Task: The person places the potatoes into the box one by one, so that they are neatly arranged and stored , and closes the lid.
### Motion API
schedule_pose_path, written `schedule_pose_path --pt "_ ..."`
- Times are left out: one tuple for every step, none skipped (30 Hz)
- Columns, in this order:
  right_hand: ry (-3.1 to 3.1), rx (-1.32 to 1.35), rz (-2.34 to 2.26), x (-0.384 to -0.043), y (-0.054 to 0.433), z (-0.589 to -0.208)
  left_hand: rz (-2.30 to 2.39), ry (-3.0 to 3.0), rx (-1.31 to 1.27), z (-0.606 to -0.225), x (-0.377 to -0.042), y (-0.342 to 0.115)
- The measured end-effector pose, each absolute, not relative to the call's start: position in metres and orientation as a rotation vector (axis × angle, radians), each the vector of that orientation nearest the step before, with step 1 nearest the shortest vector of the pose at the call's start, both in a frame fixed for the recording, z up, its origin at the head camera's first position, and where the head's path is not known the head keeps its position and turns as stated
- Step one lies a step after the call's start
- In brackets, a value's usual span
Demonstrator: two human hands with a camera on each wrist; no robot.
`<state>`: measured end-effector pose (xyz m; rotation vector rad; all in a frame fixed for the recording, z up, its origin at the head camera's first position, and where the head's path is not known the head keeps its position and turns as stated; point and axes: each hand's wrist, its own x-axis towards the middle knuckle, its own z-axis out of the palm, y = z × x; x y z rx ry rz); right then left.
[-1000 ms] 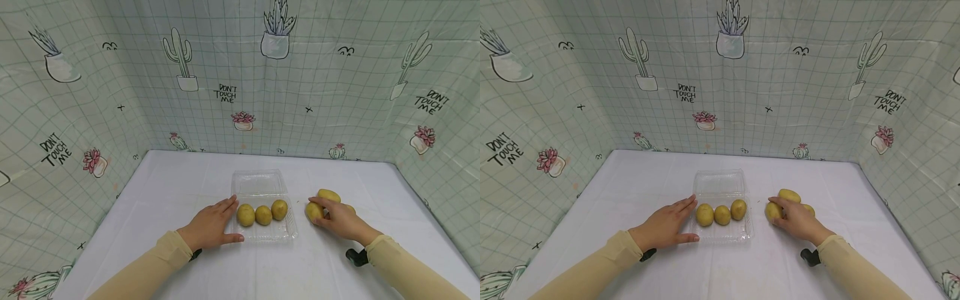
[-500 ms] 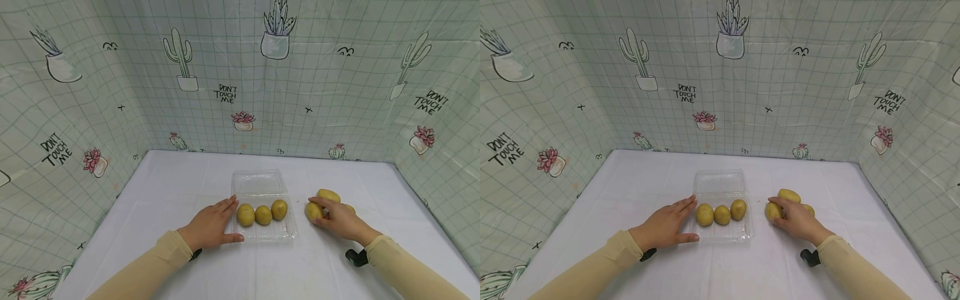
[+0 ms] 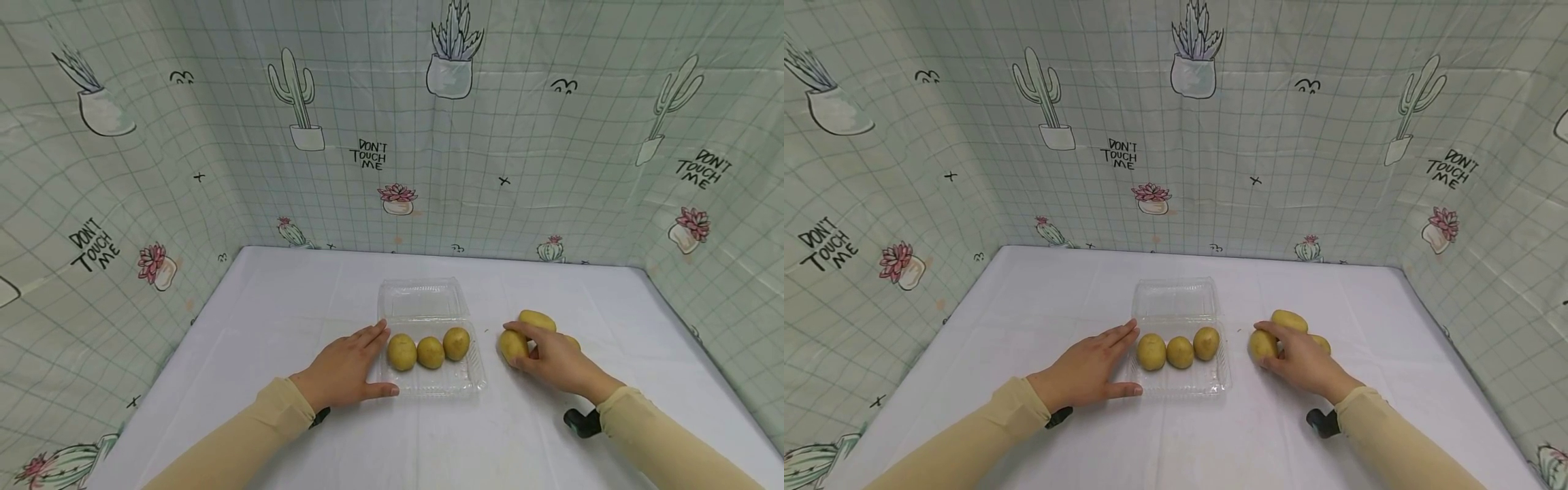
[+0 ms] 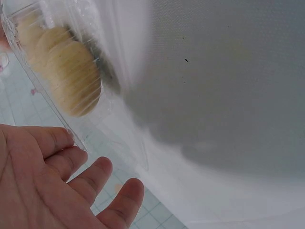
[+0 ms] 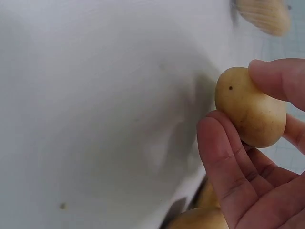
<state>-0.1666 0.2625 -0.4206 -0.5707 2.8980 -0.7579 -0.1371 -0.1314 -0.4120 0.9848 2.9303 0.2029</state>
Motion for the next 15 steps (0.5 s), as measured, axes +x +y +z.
schedule_pose_path --pt "2.895 -0.572 -0.772 -0.167 0.262 -0.419 0.205 2.930 0.986 -0.412 -0.137 -0.131" --pt "2.891 -0.574 -0.787 -0.167 0.261 -0.418 0.204 2.930 0.988 -0.412 -0.137 -0.131" --pt "2.891 -0.575 -0.800 -0.167 0.260 -0.416 0.205 2.930 0.989 -0.411 -0.137 -0.131" --pt "2.893 -0.583 -0.811 -0.167 0.259 -0.413 0.208 2.930 0.991 -0.411 -0.137 -0.132" --pt "2.896 -0.597 -0.823 -0.167 0.258 -0.412 0.212 2.929 0.990 -0.411 -0.137 -0.132" --pt "2.904 -0.614 -0.829 -0.167 0.256 -0.410 0.214 2.928 0.989 -0.411 -0.137 -0.132" --pt "2.913 -0.633 -0.836 -0.167 0.255 -0.408 0.213 2.928 0.988 -0.411 -0.137 -0.132" --pt "2.923 -0.647 -0.841 -0.167 0.254 -0.407 0.212 2.927 0.988 -0.411 -0.137 -0.132" --pt "2.932 -0.665 -0.845 -0.167 0.253 -0.406 0.212 2.927 0.987 -0.411 -0.137 -0.132" --pt "2.939 -0.687 -0.851 -0.167 0.252 -0.406 0.211 2.927 0.988 -0.411 -0.137 -0.132" --pt "2.944 -0.707 -0.856 -0.167 0.251 -0.405 0.208 2.927 0.987 -0.412 -0.137 -0.132" --pt "2.946 -0.721 -0.861 -0.167 0.250 -0.404 0.207 2.926 0.986 -0.412 -0.137 -0.132" --pt "2.949 -0.737 -0.869 -0.167 0.248 -0.402 0.205 2.926 0.986 -0.412 -0.138 -0.132" --pt "2.947 -0.751 -0.878 -0.167 0.247 -0.401 0.205 2.925 0.987 -0.412 -0.138 -0.132" --pt "2.944 -0.762 -0.886 -0.166 0.246 -0.399 0.205 2.925 0.987 -0.412 -0.138 -0.132"
